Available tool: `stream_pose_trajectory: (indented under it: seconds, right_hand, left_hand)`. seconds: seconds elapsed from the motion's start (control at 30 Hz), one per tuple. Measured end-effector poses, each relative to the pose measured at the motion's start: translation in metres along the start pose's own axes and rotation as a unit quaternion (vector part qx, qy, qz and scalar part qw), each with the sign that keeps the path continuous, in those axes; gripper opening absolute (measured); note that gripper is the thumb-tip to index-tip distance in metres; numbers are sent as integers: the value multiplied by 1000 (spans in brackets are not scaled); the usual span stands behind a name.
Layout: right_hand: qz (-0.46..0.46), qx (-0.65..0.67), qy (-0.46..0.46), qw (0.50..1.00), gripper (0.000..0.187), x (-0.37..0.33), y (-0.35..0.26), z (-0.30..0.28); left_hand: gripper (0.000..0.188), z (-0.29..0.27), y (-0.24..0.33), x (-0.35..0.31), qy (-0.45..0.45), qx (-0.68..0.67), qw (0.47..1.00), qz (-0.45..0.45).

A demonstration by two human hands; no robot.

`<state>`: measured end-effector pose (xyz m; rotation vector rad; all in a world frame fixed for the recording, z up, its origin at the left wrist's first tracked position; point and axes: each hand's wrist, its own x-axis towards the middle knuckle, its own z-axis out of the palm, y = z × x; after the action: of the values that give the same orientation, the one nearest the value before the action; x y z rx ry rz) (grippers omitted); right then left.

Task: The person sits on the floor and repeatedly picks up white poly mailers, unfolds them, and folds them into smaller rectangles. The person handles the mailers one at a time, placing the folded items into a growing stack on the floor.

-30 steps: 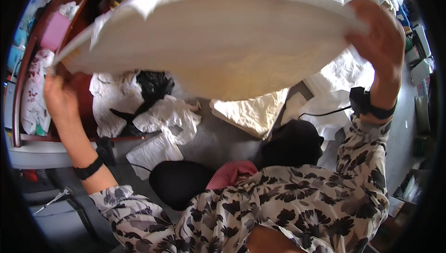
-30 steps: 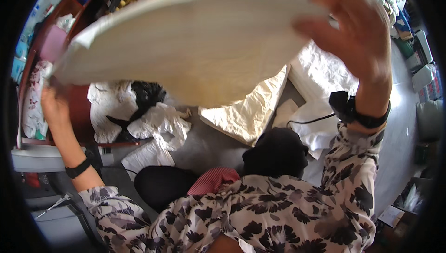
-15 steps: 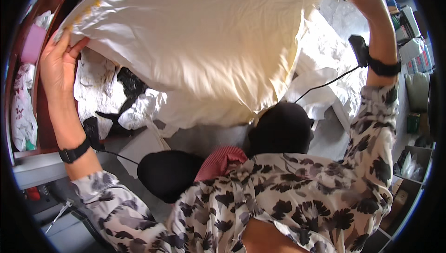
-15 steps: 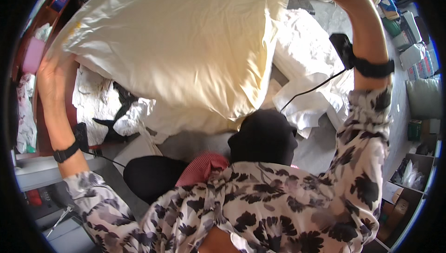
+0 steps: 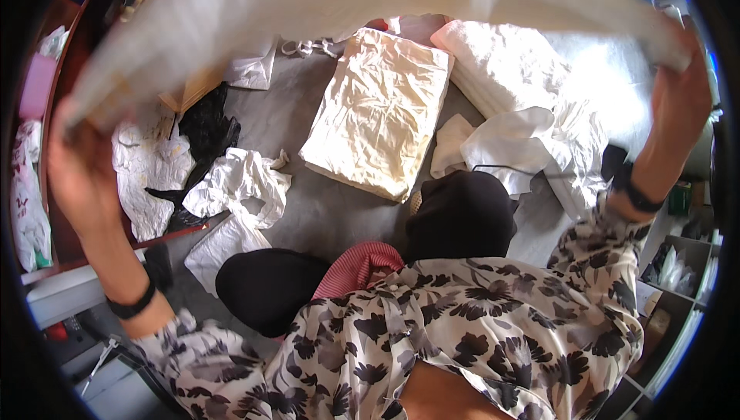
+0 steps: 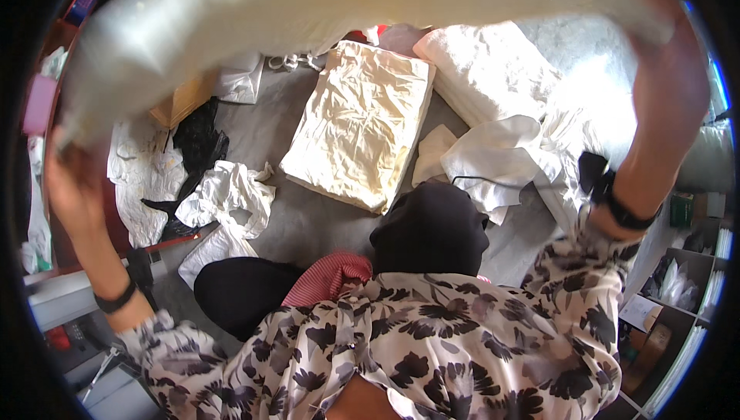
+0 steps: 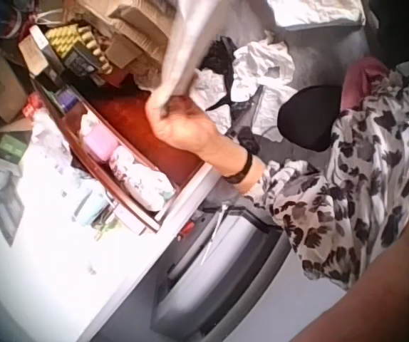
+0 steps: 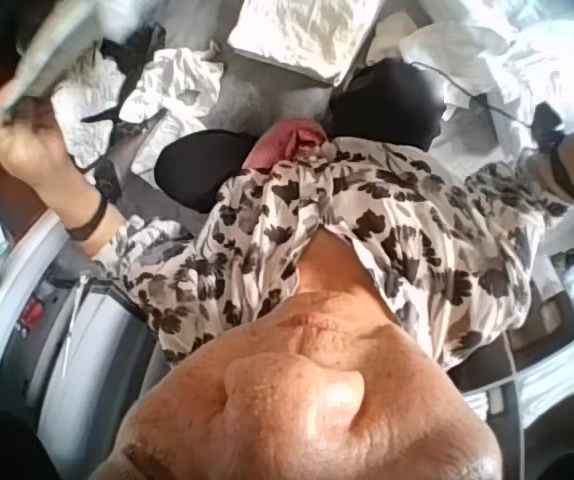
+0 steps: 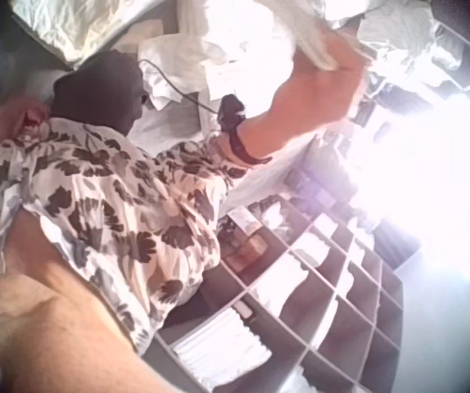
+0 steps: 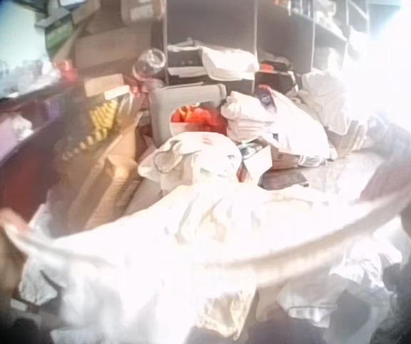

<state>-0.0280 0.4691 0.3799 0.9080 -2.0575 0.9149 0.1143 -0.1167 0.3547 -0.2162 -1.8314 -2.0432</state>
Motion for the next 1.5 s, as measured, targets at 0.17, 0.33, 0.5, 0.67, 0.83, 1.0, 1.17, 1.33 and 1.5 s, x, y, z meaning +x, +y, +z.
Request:
stream_pose_trajectory:
  seconds: [0.17, 0.33, 0.5, 0.67, 0.83, 1.0, 1.17, 1.33, 1.5]
  right_hand:
    - [264, 207, -260, 905, 8, -86, -22, 21]
    - [257, 163, -393, 868, 8, -86, -12, 60]
    - [328, 188, -458, 804, 14, -91, 10, 83]
    - [308, 193, -504, 784, 18, -98, 30, 103]
    - [367, 290, -539, 701, 15, -125, 41, 130]
    - [515, 397, -341, 679, 19, -143, 66, 135]
    - [436, 366, -162, 806, 16, -119, 110, 206]
    - [616, 315, -137, 709, 23, -116, 145, 293]
    - [658, 433, -191, 586, 29, -158, 151, 274]
  left_hand:
    - [10, 13, -54, -78, -104, 127, 951, -262]
    - [18, 20, -85, -72, -152, 160, 883, -414]
    - [18, 2, -121, -74, -185, 147, 848, -474]
    - [15, -7, -150, -63, -211, 148, 820, -512]
    - [14, 3, -178, -63, -313, 185, 743, -562]
    - [16, -3, -208, -39, -169, 125, 857, -470]
    - [18, -8, -270, 33, 1, 37, 924, -382]
    - [19, 8, -377, 53, 158, 45, 896, -413]
    - [16, 13, -444, 28, 295, -21, 863, -409]
